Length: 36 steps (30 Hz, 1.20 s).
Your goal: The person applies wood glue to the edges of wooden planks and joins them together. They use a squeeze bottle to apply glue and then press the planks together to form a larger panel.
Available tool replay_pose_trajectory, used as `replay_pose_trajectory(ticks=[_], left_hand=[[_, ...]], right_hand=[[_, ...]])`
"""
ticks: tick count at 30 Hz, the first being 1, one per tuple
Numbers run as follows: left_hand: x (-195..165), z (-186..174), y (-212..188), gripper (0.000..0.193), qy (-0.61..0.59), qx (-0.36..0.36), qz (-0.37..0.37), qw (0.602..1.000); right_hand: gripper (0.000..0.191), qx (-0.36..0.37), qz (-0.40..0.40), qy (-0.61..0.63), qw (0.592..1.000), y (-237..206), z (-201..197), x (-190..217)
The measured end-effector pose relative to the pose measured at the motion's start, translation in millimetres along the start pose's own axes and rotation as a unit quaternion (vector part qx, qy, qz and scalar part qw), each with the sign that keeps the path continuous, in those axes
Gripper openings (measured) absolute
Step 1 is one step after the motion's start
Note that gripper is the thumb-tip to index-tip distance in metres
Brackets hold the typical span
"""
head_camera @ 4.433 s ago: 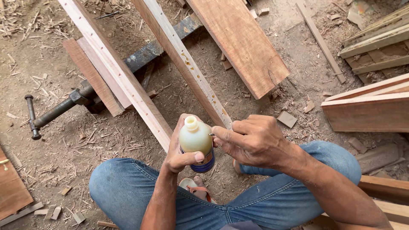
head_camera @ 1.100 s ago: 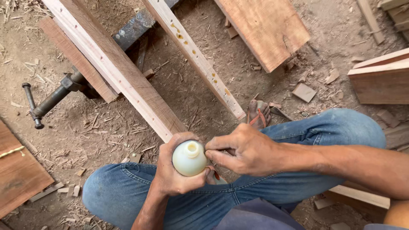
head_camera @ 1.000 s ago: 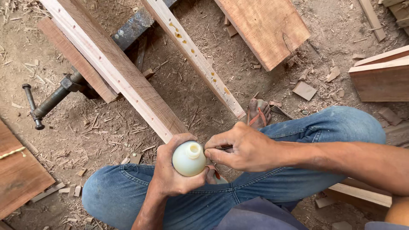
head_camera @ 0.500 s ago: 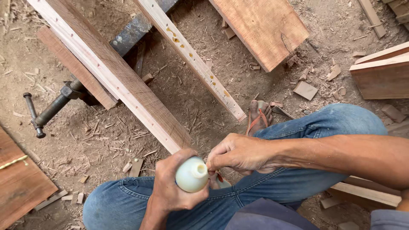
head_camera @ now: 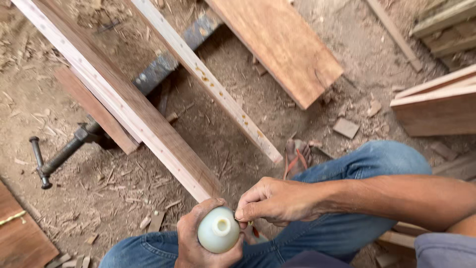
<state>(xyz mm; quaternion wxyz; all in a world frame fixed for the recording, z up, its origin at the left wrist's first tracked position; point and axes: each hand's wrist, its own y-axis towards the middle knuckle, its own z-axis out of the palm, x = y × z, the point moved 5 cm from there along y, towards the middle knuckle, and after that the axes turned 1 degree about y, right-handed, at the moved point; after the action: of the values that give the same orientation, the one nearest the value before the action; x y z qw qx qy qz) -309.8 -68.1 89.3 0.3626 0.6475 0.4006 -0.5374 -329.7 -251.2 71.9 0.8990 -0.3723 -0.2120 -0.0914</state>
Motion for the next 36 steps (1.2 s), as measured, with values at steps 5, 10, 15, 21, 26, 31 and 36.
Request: replay_pose_trajectory(ticks=[5,10,15,21,26,31,36], left_hand=[[14.1,-7.3,2.2,0.061,-0.038,-0.017,-0.063,0.997],[28.6,-12.5,0.8,0.057,-0.056,-0.001,-0.127,0.99],[33.8,-9.7,1.0,0.055,-0.102,0.025,-0.112,0.988],[39.8,-7.5,0.1,0.064,-0.118,0.02,-0.149,0.982],[30.0,-12.1,7.0,0.066,-0.105,0.024,-0.088,0.99],[45.1,-3.7,1.9,0.064,-0.096,0.038,-0.125,0.987],[82.0,6.6,-19.2,0.067,-0.07,0.074,-0.117,0.988]], right_hand=[[0.029,-0.032,-0.296,-0.314,0.902,-20.2,12.3,50.4],[0.034,-0.124,-0.486,-0.68,0.535,-31.5,29.5,63.4],[0.05,-0.168,-0.492,-0.75,0.409,-33.6,37.6,53.1],[0.041,-0.191,-0.469,-0.799,0.324,-38.6,41.2,59.4],[0.043,-0.199,-0.449,-0.811,0.319,-35.1,41.7,59.9],[0.036,-0.161,-0.39,-0.855,0.301,-36.7,36.9,52.5],[0.042,-0.193,-0.418,-0.834,0.304,-49.4,36.9,44.8]])
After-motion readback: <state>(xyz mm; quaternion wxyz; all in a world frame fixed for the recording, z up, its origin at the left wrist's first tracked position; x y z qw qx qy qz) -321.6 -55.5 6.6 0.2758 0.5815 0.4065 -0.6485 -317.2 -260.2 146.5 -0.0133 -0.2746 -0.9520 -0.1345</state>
